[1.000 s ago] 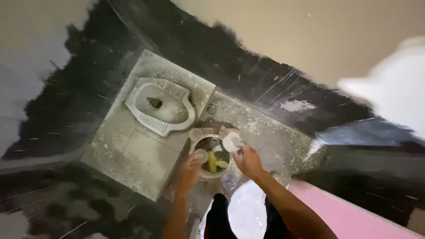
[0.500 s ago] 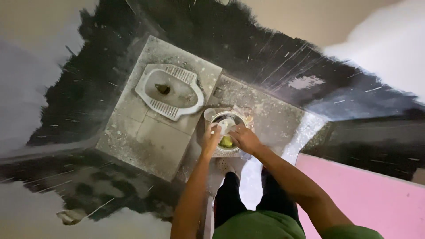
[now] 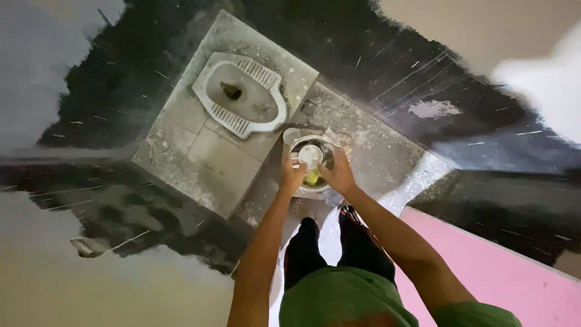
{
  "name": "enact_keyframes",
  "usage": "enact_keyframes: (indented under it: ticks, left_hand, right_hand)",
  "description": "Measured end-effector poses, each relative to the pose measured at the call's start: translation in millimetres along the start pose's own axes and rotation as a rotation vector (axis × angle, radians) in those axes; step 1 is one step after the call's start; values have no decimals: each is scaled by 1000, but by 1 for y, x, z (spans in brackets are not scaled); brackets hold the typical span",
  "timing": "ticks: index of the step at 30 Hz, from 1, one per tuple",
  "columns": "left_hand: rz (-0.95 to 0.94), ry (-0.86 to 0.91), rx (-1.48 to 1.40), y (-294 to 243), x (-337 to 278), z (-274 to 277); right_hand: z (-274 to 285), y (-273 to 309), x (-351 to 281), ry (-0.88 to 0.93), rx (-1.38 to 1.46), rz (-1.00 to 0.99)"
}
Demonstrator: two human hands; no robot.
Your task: The person carries a bucket containing cleaning supplies and a water bottle from a tiled area with a squat toilet into an adjacent room. They set the bucket down and rearrange the items inside, moving a water bottle and a yellow sponge to a nearby black basin.
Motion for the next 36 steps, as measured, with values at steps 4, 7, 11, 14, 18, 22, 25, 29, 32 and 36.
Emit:
enact_keyframes:
  ticks: [4, 7, 11, 14, 18, 22, 25, 29, 32, 36]
  left_hand:
    - [-13, 9, 273, -13, -3, -3]
    - [-28, 42, 415, -25, -4, -2]
    - [-57, 123, 417, -31, -2, -5]
    - [-33, 165, 428, -23, 4, -6]
    - [9, 167, 534, -6, 9, 1]
    - [106, 126, 523, 24, 10, -4]
    - [53, 158, 419, 29, 11, -12]
    - [82, 211, 593, 19, 11, -13]
    - [182, 170, 769, 22, 13, 1]
    - [-122, -66, 640, 5, 17, 26]
  right_hand:
    - [-13, -48, 12, 188, 228, -244]
    - [-4, -58, 23, 202, 43, -160]
    - [-5, -73, 34, 245, -82, -158]
    - [-12, -79, 40, 248, -129, -107]
    - [-34, -92, 37, 263, -138, -99]
    - [-53, -99, 37, 264, -371, -8]
    - [-44, -82, 35, 192, -333, 39]
    - [-28, -66, 35, 196, -270, -105]
    - [-20, -61, 30, 193, -322, -31]
    - [-11, -93, 20, 236, -395, -74]
Point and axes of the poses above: each hand's wrist, its own x-axis towards the middle knuckle, its own z-axis out of the back of the hand, y = z × x, the point moved 9 cm from there along x, towards the middle knuckle, and after that the axes turned 3 degrees about -z, right-handed, at the moved point
